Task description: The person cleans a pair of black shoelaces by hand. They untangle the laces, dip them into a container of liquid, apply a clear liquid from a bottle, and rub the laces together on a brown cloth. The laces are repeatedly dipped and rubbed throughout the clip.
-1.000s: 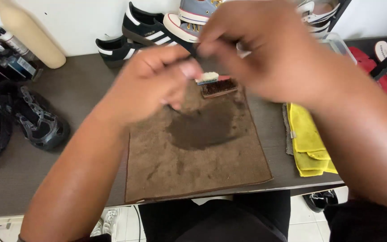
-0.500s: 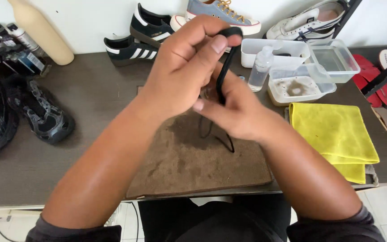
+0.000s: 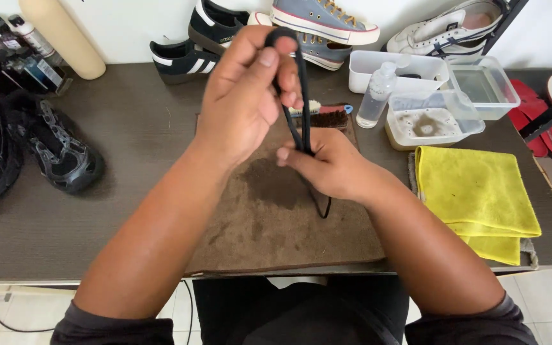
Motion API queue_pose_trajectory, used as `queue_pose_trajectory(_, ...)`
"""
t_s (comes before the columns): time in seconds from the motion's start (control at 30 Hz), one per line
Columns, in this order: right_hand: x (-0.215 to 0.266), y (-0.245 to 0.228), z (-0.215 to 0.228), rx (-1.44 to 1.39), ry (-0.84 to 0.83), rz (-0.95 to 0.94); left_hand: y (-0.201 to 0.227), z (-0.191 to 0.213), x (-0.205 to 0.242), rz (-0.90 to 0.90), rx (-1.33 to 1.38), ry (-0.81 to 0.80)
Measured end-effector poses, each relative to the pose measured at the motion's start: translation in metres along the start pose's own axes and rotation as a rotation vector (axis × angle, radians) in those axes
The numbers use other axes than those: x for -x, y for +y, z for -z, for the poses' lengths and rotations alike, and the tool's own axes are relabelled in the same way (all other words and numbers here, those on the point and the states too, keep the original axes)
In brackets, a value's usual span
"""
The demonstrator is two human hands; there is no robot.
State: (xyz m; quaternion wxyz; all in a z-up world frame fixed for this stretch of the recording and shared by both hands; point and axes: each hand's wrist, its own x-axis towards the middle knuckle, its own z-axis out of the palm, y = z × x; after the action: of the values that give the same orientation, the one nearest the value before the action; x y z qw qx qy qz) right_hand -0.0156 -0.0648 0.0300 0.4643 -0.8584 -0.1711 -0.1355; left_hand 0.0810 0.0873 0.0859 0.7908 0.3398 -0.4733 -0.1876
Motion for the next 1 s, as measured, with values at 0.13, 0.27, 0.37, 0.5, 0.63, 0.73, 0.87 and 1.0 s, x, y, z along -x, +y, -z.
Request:
queue_pose_trajectory(0.13,0.003,0.006,0.021,0.12,0.008,0.178,0.002,0.03,0.014,-0.073,0.163,0.105)
queue_pose_trajectory(0.27,0.01,-0.008,0.05,0.037,0.038,-0.02,0.006,0.056,0.034,0.166,-0.093,0.571)
queue_pose_trajectory(0.37,0.01,-0.011,0.062,0.087,0.084,-0.072,-0.011,0.091,0.061,0.53,-0.506,0.62)
queue_pose_trajectory(0.5,-0.01,-0.028,0.069,0.418,-0.089,-0.062,0.014,0.05,0.064,0.916,-1.115,0.307)
queue_pose_trajectory(0.63,-0.021,-0.055,0.055,0.62,-0.303,0.018,0.018,0.016,0.058,0.355,-1.02,-0.156)
queue_pose_trajectory(0.73,-0.024,-0.075,0.046,0.599,-0.342,0.017,0.01,0.005,0.052,0.299,-0.818,-0.3)
queue_pose_trajectory(0.87,-0.02,-0.071,0.058,0.515,-0.187,0.061,0.02,-0.004,0.039,0.458,-0.679,-0.258)
queue_pose_trajectory(1.0,-0.005,-0.045,0.065,0.261,0.064,0.049,0.001,0.021,0.049,0.361,-0.556,-0.119)
